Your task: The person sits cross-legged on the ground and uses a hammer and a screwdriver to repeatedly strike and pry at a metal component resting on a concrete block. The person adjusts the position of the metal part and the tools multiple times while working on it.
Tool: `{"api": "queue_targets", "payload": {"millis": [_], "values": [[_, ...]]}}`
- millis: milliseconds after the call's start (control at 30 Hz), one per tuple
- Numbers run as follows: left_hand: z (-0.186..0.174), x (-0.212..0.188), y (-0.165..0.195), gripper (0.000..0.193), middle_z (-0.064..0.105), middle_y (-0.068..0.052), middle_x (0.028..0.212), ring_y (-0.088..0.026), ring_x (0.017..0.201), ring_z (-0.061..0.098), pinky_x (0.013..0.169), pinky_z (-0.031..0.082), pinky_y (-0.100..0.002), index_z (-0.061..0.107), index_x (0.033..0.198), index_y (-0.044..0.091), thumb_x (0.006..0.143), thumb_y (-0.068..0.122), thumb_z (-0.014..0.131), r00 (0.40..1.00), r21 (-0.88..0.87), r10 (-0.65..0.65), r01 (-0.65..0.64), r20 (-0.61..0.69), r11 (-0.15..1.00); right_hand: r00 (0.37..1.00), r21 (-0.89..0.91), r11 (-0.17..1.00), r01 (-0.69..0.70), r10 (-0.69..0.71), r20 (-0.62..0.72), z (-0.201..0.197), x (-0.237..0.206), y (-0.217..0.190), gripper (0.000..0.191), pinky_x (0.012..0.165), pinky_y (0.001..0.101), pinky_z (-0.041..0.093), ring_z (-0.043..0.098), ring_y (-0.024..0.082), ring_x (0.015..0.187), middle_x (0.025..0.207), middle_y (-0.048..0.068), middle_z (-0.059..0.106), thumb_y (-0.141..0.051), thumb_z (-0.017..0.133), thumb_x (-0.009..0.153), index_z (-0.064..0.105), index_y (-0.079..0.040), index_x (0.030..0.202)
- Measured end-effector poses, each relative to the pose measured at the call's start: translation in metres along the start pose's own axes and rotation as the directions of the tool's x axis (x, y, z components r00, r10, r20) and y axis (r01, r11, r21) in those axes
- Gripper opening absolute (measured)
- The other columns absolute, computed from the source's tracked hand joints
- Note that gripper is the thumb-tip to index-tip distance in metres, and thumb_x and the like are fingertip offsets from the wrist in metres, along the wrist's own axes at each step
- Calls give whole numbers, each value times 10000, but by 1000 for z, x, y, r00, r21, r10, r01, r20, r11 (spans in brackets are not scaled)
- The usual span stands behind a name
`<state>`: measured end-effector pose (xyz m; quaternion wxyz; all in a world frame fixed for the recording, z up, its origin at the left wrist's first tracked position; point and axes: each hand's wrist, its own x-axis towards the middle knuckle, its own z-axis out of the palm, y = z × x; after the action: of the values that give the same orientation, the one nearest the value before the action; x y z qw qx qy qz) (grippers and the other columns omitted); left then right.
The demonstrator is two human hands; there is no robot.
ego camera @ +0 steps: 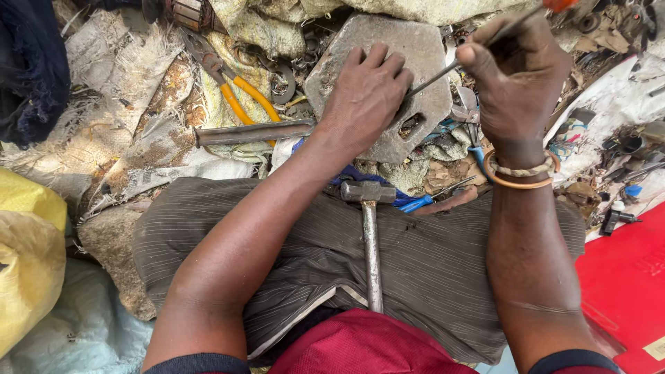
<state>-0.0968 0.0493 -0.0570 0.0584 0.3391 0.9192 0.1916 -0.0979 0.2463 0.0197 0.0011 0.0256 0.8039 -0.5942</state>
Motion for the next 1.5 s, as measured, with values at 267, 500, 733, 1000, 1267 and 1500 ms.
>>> {"api": "queue_targets", "payload": {"millis": [267, 500, 733, 1000, 1267, 1500], "values": [[-4, -4, -12, 281, 714, -99, 1026, -257, 1046, 606, 938, 491, -419, 673, 1152, 44, 872, 55, 700, 1000, -151, -8, 7, -12, 988, 994, -87, 992, 94, -88, 66, -2, -6, -3, 234, 894, 296, 550, 685, 198, 979, 1102, 177, 676, -74, 775, 1070, 634, 32, 1223], [12, -1, -18, 218, 684, -50, 1009, -195, 1017, 588, 970, 506, -385, 754, 1135, 139, 923, 102, 716, 999, -264, -47, 40, -20, 964, 974, 158, 980, 124, -151, 169, 9, 5, -3, 244, 1003, 296, 607, 693, 169, 1087, 1156, 85, 681, -144, 770, 1103, 609, -19, 1238], [7, 1, -16, 171, 593, -76, 910, -234, 970, 524, 900, 442, -409, 819, 1025, 139, 865, 161, 764, 996, -267, -73, 85, 56, 960, 981, 149, 987, 62, -88, 175, 8, 6, -11, 275, 1015, 304, 602, 695, 155, 1089, 1157, 84, 698, -184, 762, 1038, 627, -3, 1196], [6, 1, -14, 218, 574, -75, 936, -251, 991, 503, 882, 413, -415, 838, 991, 169, 788, 109, 787, 995, -261, -79, 90, 54, 961, 957, 234, 970, 63, -125, 263, 6, 8, -22, 278, 1130, 300, 582, 692, 150, 1234, 1236, 77, 691, -208, 717, 1059, 622, -25, 1247], [13, 2, -15, 166, 566, -66, 933, -243, 984, 498, 882, 408, -424, 842, 999, 197, 862, 143, 765, 996, -255, -81, 86, 31, 963, 981, 23, 994, 106, -108, 159, 1, 3, -8, 198, 908, 327, 653, 752, 206, 989, 1050, 132, 731, -76, 741, 1015, 635, 12, 1158], [5, 3, -15, 162, 573, -62, 924, -255, 981, 500, 870, 407, -421, 848, 877, 226, 758, 123, 811, 996, -266, -68, 80, 56, 961, 931, 77, 955, 286, -297, 213, -7, -2, -3, 268, 938, 341, 637, 747, 252, 1057, 1167, 186, 706, -62, 656, 1154, 533, 48, 1365]]}}
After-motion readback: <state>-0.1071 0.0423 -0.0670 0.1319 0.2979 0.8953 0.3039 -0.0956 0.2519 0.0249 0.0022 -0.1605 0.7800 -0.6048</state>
